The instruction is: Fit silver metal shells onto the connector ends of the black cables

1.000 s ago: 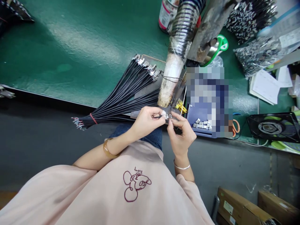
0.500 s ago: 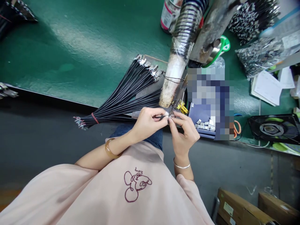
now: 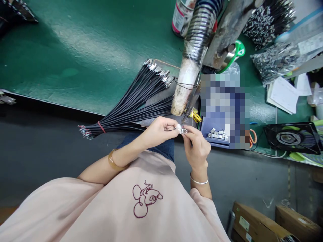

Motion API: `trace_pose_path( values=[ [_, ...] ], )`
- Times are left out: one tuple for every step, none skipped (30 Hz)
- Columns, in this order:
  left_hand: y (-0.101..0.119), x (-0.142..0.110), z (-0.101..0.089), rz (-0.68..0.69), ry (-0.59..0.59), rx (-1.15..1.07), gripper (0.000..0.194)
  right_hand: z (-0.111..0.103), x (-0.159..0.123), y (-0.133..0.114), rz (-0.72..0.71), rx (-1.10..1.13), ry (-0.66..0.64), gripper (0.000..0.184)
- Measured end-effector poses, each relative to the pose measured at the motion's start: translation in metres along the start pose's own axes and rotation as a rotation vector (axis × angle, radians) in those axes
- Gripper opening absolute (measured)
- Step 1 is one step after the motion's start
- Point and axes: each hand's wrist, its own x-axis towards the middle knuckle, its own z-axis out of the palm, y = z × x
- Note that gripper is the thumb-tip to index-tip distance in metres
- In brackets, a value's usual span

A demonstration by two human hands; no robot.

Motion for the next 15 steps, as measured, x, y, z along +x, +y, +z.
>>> trace_pose_path(
  values=[
    [0.002,-0.002,0.0,-0.003,-0.038,-0.001,0.019,-0.001,-0.001,0.001,-0.007,0.012,0.0,0.011],
    [0.004,-0.005,0.0,0.005,-0.055,0.018,0.018,-0.002,-0.001,0.001,0.009,0.036,0.011,0.01],
    [0.006,-0.007,0.0,0.032,-0.042,0.065,0.015,-0.003,-0.002,0.001,0.052,0.075,0.03,0.009],
    [0.007,-0.011,0.002,0.08,-0.001,0.135,0.012,-0.003,-0.002,0.002,0.121,0.124,0.051,0.008],
    [0.007,-0.014,0.003,0.142,0.057,0.214,0.008,-0.002,-0.002,0.002,0.214,0.184,0.064,0.006],
    [0.008,-0.016,0.004,0.206,0.108,0.293,0.007,-0.002,-0.002,0.002,0.315,0.252,0.063,0.005],
    [0.007,-0.018,0.005,0.253,0.133,0.352,0.009,0.0,-0.002,0.002,0.408,0.318,0.049,0.005],
    [0.006,-0.019,0.005,0.271,0.126,0.382,0.013,0.001,-0.001,0.002,0.474,0.368,0.029,0.006],
    [0.005,-0.02,0.005,0.254,0.09,0.373,0.019,0.002,-0.001,0.002,0.506,0.391,0.015,0.007],
    [0.005,-0.019,0.003,0.21,0.037,0.326,0.026,0.002,-0.002,0.002,0.509,0.382,0.014,0.008],
    [0.004,-0.018,0.001,0.15,-0.019,0.256,0.031,0.002,-0.002,0.002,0.493,0.347,0.029,0.007],
    [0.004,-0.016,-0.001,0.093,-0.062,0.176,0.035,0.002,-0.003,0.001,0.468,0.291,0.06,0.005],
    [0.004,-0.015,-0.003,0.042,-0.09,0.097,0.037,0.001,-0.004,0.0,0.437,0.226,0.095,0.003],
    [0.004,-0.014,-0.005,0.002,-0.104,0.03,0.038,-0.001,-0.005,-0.002,0.398,0.162,0.124,0.002],
    [0.005,-0.012,-0.006,-0.027,-0.108,-0.022,0.038,-0.003,-0.005,-0.004,0.352,0.104,0.136,0.003]
  ],
)
